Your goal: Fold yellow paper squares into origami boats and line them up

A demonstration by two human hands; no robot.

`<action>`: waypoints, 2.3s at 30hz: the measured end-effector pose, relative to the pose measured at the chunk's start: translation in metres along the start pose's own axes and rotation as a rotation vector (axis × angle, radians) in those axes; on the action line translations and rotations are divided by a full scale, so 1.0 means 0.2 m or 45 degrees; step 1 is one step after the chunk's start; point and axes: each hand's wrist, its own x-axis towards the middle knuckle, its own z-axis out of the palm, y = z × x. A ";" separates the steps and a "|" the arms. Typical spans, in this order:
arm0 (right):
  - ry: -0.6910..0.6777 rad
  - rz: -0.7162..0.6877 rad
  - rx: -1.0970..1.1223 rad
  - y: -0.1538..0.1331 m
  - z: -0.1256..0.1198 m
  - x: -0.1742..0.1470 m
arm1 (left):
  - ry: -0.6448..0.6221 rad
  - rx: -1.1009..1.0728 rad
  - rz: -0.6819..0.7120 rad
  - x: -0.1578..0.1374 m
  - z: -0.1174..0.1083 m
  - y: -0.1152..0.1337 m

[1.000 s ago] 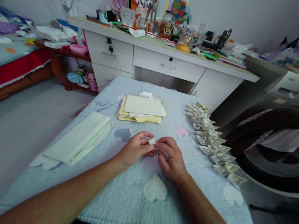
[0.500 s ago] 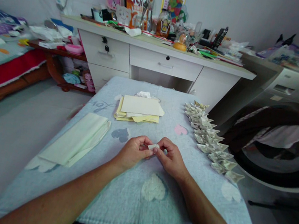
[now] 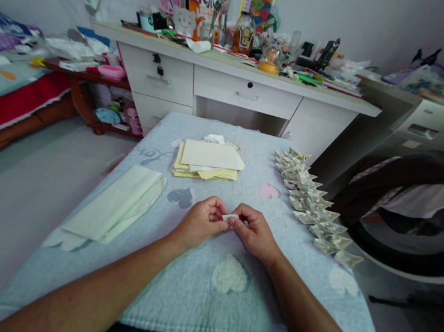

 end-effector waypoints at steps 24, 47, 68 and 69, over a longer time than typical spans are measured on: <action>-0.084 0.112 0.116 0.03 -0.02 0.01 | -0.037 0.050 0.071 -0.01 -0.01 0.04; -0.245 -0.212 -0.695 0.02 -0.08 -0.01 | -0.017 1.028 0.290 -0.03 -0.04 0.02; -0.264 -0.247 -0.728 0.04 -0.07 0.00 | -0.115 1.304 0.596 -0.03 -0.06 -0.03; -0.260 -0.250 -0.733 0.04 -0.07 0.00 | -0.114 1.302 0.596 -0.03 -0.06 -0.03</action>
